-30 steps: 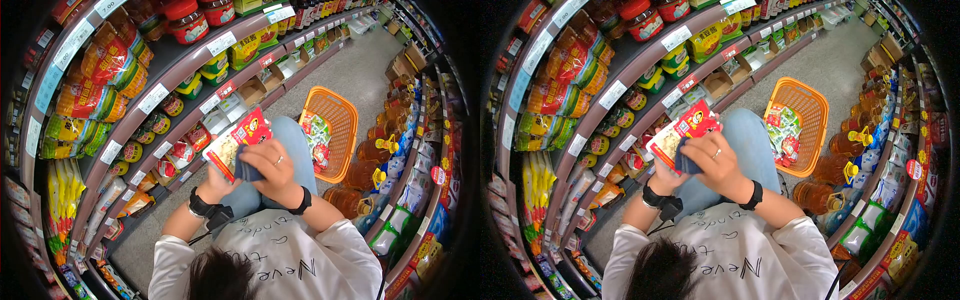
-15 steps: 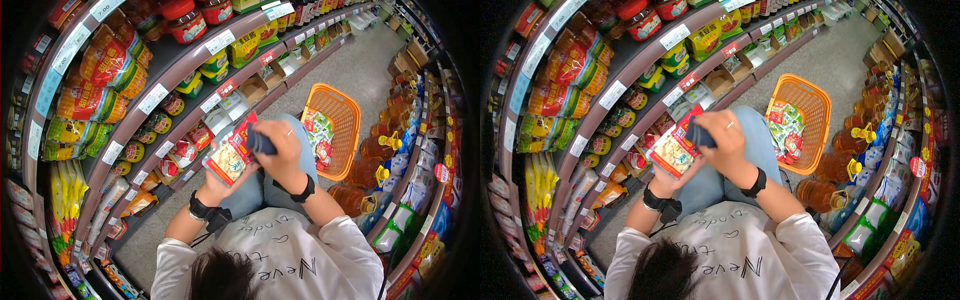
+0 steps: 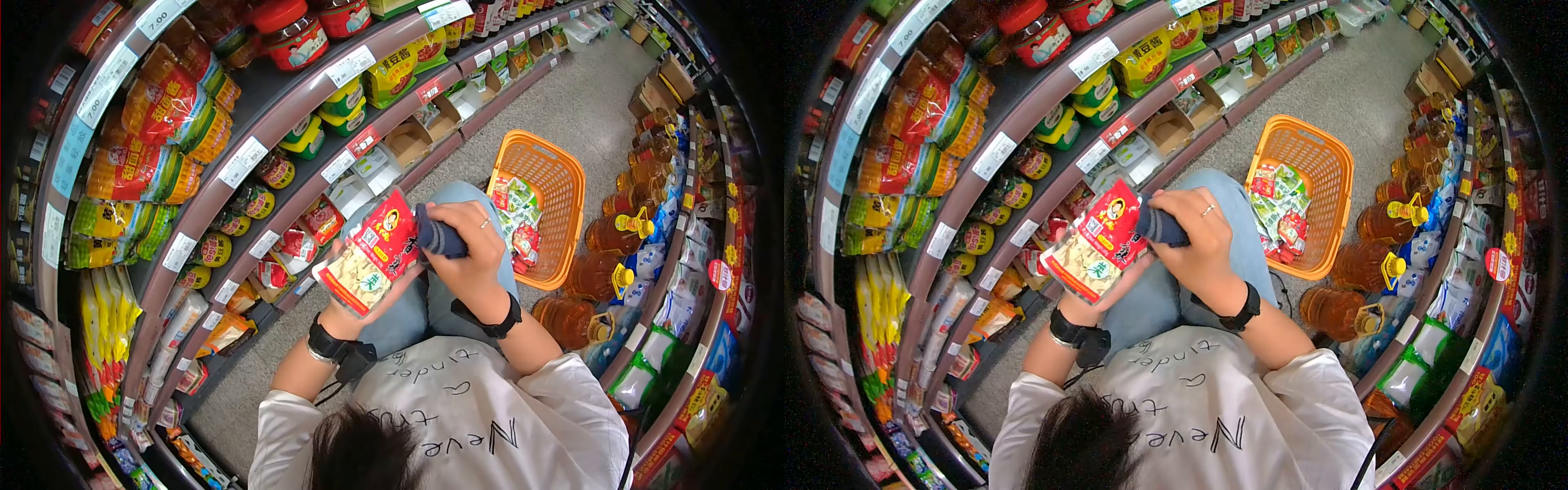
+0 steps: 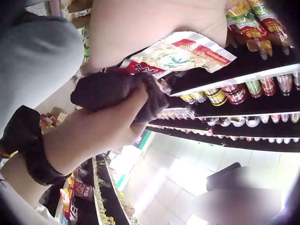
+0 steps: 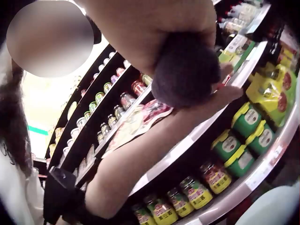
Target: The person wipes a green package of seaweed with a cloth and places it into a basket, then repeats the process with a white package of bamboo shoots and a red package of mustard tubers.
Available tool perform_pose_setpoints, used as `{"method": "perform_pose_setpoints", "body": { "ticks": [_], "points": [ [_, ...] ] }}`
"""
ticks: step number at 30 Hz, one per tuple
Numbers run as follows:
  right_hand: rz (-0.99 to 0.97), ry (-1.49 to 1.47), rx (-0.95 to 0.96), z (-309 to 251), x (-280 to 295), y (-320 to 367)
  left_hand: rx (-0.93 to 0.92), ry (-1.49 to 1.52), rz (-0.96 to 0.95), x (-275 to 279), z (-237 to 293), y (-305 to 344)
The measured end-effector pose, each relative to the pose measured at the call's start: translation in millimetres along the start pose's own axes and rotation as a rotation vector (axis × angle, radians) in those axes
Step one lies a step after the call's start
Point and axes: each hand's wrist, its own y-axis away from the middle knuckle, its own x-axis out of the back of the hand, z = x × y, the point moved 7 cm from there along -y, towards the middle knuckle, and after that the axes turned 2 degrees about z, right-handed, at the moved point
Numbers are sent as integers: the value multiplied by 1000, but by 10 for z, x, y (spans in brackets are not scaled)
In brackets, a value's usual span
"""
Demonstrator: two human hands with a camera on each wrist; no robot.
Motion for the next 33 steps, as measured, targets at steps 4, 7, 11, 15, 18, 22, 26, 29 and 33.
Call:
{"method": "perform_pose_setpoints", "body": {
  "ticks": [4,7,11,15,18,22,26,29,33],
  "points": [
    [-38,42,21,-71,-36,32,2,148,-88,-169,84,-91],
    [-68,50,22,-52,-41,48,-2,141,-57,-160,114,-96],
    [-132,51,27,-84,-60,62,-13,186,-18,-80,90,-96],
    [-155,63,-6,-79,-62,137,25,167,21,-198,129,-75],
    [-164,54,-40,-25,-29,167,49,175,34,-181,86,-90],
    [-162,24,-76,20,35,187,-33,198,-9,-216,201,-100],
    [-149,26,-141,143,83,180,-100,340,-59,-382,409,-142],
    [-92,4,-144,87,106,105,-105,291,-18,-388,423,-126],
    [-21,-26,-210,132,149,61,-36,113,81,-201,348,-31]
  ]
}}
